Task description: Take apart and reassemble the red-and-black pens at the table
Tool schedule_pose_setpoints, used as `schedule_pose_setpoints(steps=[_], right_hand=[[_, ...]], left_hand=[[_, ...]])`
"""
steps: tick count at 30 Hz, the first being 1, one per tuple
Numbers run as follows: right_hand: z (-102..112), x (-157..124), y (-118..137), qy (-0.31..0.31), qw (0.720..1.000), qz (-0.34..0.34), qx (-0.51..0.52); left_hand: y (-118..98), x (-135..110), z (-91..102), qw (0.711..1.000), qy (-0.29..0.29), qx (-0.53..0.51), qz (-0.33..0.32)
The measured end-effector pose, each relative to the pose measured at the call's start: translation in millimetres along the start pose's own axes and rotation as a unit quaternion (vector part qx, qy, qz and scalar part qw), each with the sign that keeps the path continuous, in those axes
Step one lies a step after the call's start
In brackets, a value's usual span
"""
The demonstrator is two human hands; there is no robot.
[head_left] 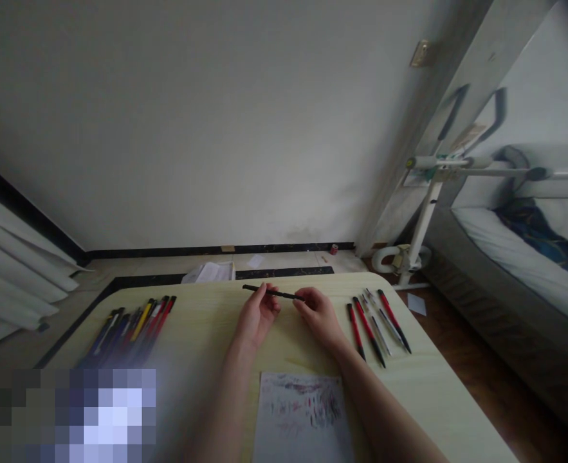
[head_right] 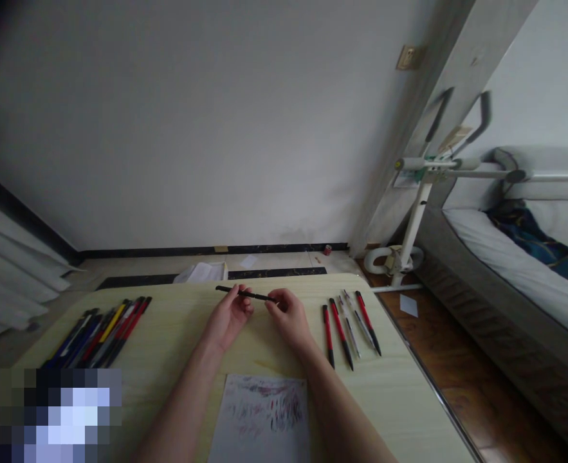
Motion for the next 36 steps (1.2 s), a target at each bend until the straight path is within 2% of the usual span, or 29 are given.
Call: schedule_pose_setpoints(steps=[2,4,7,10,18,27,36], right_hand=[[-2.1,3.2,-0.7,0.002,1.0,0.0,-0.001],[-5.2,8.3,-2.3,0.029,1.0,-0.011,0.003],[-9.4,16.1,-5.0,0.072,0.995,-0.063,0.031],[-11.1,18.8,-5.3,0.069,0.992,-0.09,0.06],[-12.0,7.2,-5.0,0.023,1.0,0.003,-0.008],[-8.1,8.7,-2.5,0.04,0.999,-0.01,0.008],[-7.8,8.8,-0.4,0.022,1.0,-0.005,0.004]], left_hand=[[0.2,1.0,1.2,1.0,-0.004,-0.003,0.005],[0.0,1.8,2.3,1.0,-0.01,-0.012,0.008],[-0.7,1.6,2.5,1.0,-0.014,-0.024,0.004],[-1.0,0.4,1.5,1.0,-0.008,-0.023,0.001],[-1.8,-1.3,0.0,0.999,-0.019,-0.027,0.013],[-0.5,-0.8,1.6,1.0,-0.005,-0.013,0.011],[0.1,-0.3,0.1,1.0,0.004,0.009,0.0]])
Point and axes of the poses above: each hand's wrist, its own x-axis towards the middle knuckle, its own z-axis out of the back of the hand, y = z × x, the point moved 2 cm from there along x, towards the middle knuckle, and after that the axes turned 12 degrees about -y, right-handed, at the moved point
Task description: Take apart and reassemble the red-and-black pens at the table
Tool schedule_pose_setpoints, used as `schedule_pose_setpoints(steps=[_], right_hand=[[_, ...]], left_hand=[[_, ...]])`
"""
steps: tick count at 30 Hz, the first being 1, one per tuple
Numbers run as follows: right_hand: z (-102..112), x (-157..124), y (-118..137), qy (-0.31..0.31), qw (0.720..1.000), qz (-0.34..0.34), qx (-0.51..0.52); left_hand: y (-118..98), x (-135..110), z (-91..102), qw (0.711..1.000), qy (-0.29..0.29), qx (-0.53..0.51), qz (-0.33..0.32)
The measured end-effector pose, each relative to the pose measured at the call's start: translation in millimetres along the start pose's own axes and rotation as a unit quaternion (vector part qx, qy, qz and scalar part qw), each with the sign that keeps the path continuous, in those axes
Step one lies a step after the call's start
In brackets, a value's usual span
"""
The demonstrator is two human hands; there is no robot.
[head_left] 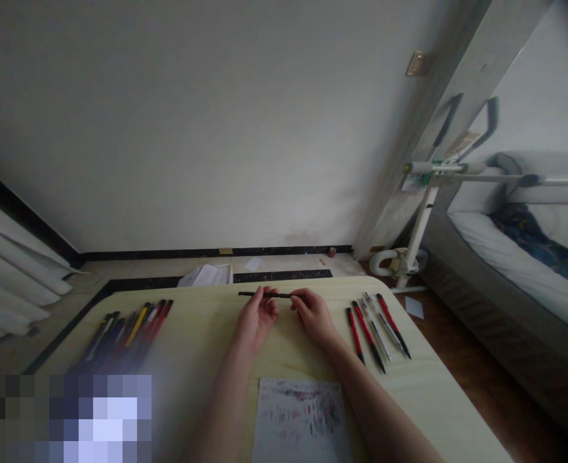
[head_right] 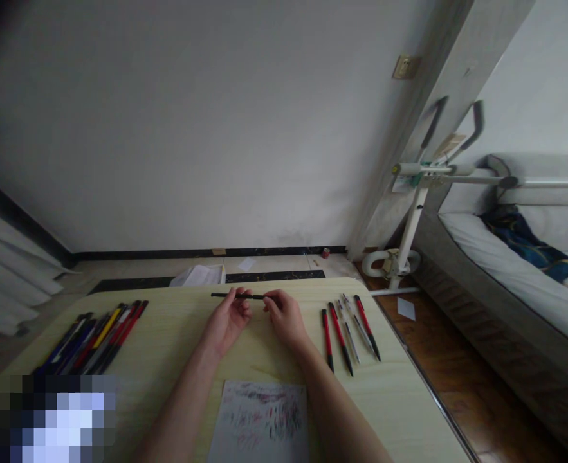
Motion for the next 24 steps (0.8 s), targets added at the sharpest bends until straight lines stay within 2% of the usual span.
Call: schedule_pose_setpoints(steps=[24], right_hand=[[0.4,-0.4,4.1,0.014,1.0,0.0,-0.026]], left_hand=[[0.4,-1.8,-1.7,1.0,-0.003,0.011,-0.007]])
Point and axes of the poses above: each hand's wrist, its own x-axis towards the middle knuckle, its own z-axis out of the back of the hand, y = z × x, the point moved 2 cm from there along x, towards the middle knuckle, and after that the axes turned 12 degrees about -y, right-handed, at the moved point
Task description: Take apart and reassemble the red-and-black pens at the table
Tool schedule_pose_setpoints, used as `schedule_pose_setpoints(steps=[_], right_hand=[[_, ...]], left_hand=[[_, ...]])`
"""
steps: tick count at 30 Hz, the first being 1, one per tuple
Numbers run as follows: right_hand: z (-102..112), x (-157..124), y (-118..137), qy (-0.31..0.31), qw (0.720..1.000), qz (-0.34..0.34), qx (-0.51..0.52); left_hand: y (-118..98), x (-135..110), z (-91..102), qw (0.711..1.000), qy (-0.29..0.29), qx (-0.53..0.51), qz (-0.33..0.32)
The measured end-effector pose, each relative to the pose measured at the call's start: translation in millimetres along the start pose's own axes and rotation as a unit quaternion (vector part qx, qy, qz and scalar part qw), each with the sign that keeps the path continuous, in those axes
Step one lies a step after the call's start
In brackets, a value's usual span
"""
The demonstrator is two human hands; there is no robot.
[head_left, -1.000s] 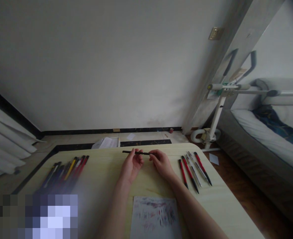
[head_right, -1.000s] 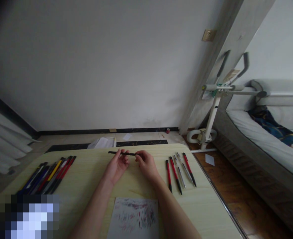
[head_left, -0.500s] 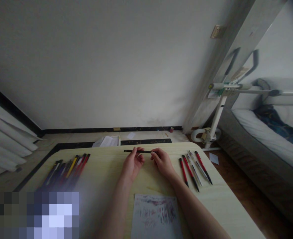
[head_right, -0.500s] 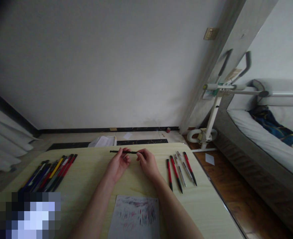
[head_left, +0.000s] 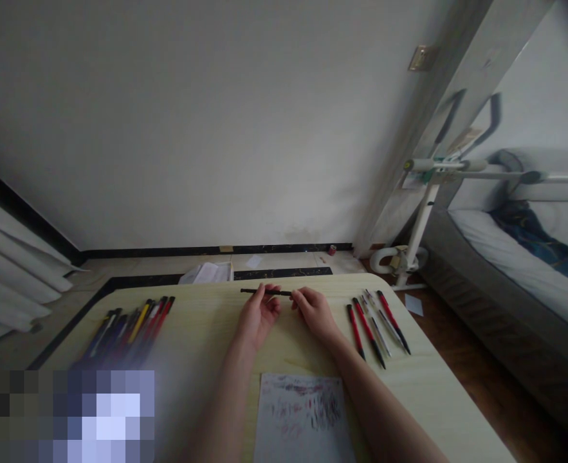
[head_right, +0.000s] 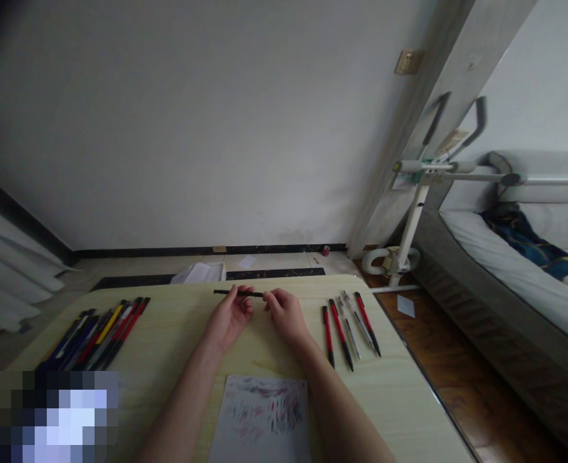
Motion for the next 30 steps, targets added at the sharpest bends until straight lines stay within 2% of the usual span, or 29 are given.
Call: schedule_pose_setpoints(steps=[8,20,30], right_hand=[[0.9,1.9,-5.4,-0.023,0.999,0.021,-0.008],[-2.9,3.7,-13.3,-0.03,0.999,0.014,-0.021],[-1.2,-0.8,-6.2,0.002,0.998,0.02,-0.053]], left_hand=[[0.5,1.8,3.2,1.0,-0.009,-0.023,0.012],[0.1,3.1,3.4,0.999,-0.016,-0.033,0.016],[-0.6,2.0,2.0,0.999,-0.023,-0.029,0.016]])
Point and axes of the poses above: each hand's wrist, its own x-axis towards the middle knuckle, its own z-axis out of the back of the hand, y = z × x, the point moved 2 cm from there along x, towards the middle knuckle, and after that the axes turned 12 degrees about -y, right-handed, at the moved point
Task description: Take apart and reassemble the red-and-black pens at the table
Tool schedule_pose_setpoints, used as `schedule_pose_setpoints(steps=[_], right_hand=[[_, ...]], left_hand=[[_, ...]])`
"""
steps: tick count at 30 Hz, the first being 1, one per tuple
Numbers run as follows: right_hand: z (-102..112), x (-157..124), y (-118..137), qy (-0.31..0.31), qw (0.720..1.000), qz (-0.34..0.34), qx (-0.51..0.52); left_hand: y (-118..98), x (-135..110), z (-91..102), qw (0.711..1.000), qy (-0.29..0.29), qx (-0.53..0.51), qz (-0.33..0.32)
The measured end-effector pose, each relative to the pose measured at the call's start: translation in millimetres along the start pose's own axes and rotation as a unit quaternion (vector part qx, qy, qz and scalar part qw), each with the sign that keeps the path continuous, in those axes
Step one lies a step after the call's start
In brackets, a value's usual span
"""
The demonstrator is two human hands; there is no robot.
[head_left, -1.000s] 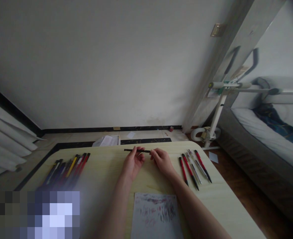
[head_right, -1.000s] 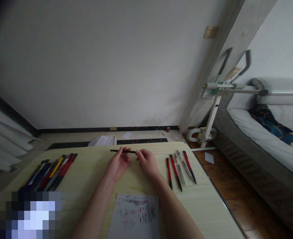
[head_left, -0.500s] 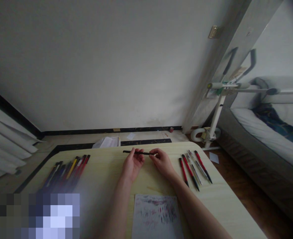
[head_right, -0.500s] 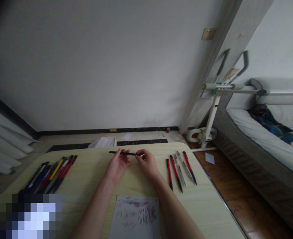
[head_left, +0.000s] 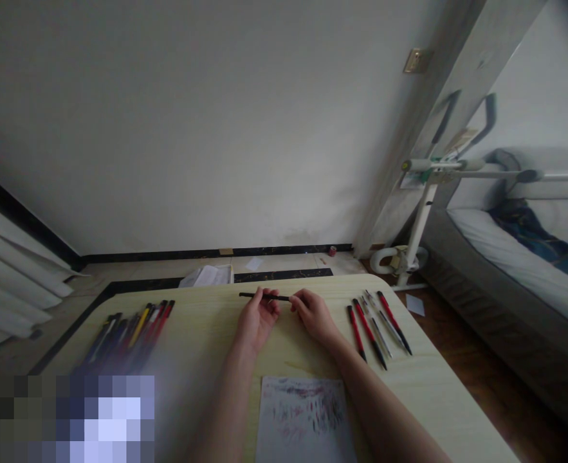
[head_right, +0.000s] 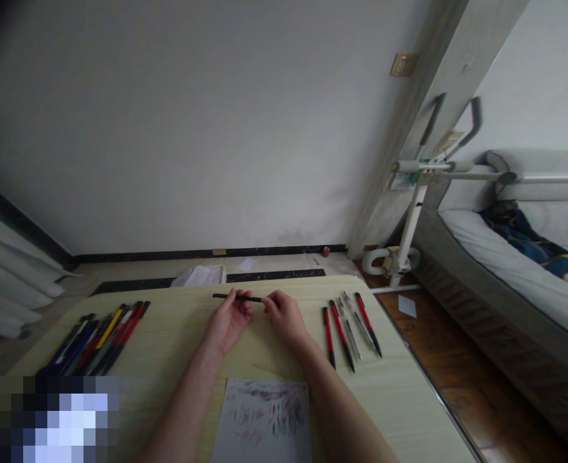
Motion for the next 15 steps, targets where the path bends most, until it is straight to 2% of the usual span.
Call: schedule_pose_setpoints(steps=[15], right_hand=[[-2.3,1.2,-2.1,-0.003,1.0,0.01,0.007]], left_hand=[[-0.1,1.1,0.8,1.0,0.008,-0.015,0.007]])
Point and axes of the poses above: each hand's wrist, its own x-axis towards the middle knuckle, its own z-axis out of the back of the hand, y = z × x, the point moved 2 cm from there along x, towards the middle knuckle, and after that the axes turned 12 degrees about -y, right-handed, at the moved point
